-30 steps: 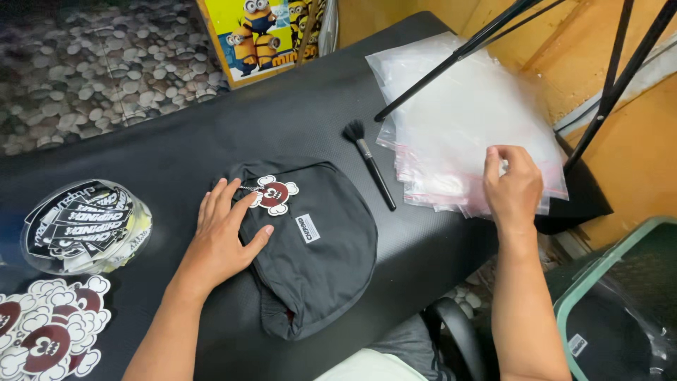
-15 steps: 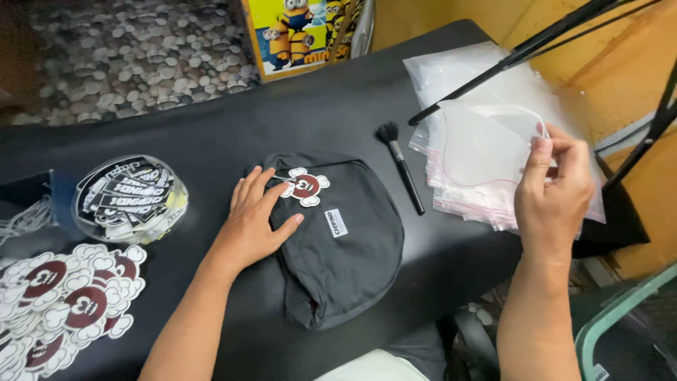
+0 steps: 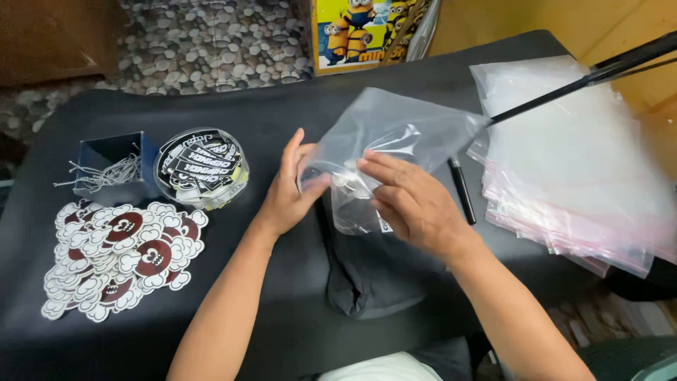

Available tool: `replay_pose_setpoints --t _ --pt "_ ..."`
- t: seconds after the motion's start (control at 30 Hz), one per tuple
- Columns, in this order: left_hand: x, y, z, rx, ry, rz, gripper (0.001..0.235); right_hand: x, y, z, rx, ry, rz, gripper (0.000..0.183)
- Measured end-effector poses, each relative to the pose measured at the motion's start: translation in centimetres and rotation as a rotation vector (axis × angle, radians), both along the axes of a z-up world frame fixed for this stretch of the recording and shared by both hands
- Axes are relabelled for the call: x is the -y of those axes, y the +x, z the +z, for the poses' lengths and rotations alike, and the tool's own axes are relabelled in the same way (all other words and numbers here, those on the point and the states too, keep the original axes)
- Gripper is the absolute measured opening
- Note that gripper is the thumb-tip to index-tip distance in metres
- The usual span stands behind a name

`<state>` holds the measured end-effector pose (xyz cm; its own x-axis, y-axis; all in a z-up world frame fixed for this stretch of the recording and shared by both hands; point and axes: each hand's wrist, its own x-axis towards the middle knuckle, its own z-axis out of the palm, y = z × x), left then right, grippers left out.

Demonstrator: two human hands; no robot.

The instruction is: The person attaches a metal chain to a small black pouch, then adds a bear-shaped keychain to the chain. They use a brush to clean the pouch before placing it into a clear plastic bag and sealing it.

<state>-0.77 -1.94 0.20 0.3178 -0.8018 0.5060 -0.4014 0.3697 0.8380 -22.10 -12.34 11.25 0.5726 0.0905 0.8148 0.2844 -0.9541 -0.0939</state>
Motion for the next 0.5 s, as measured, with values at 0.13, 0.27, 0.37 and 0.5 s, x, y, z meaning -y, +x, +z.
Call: replay_pose_setpoints --t 0.13,0.27,0.37,0.5 --pt "-0.8 0.9 0.4 -0.044 -0.056 0.044 0.089 3.1 0.6 -1.9 0.0 -0.064 0.007 0.014" --pt "-1.3 1.0 1.5 0.109 0.032 0.281 0.085 5.8 -0.3 -3.7 -0.161 -0.099 -0.246 0.011" --pt "-1.1 0.1 2.1 0.287 0.008 0.436 0.081 6.8 -0.4 -4.9 -0.2 -0.108 -0.386 0.009" --pt "-0.5 -1.0 2.2 0.479 -0.022 0.626 0.084 7.3 0.3 -6.2 -0.196 -0.091 -0.457 0.004"
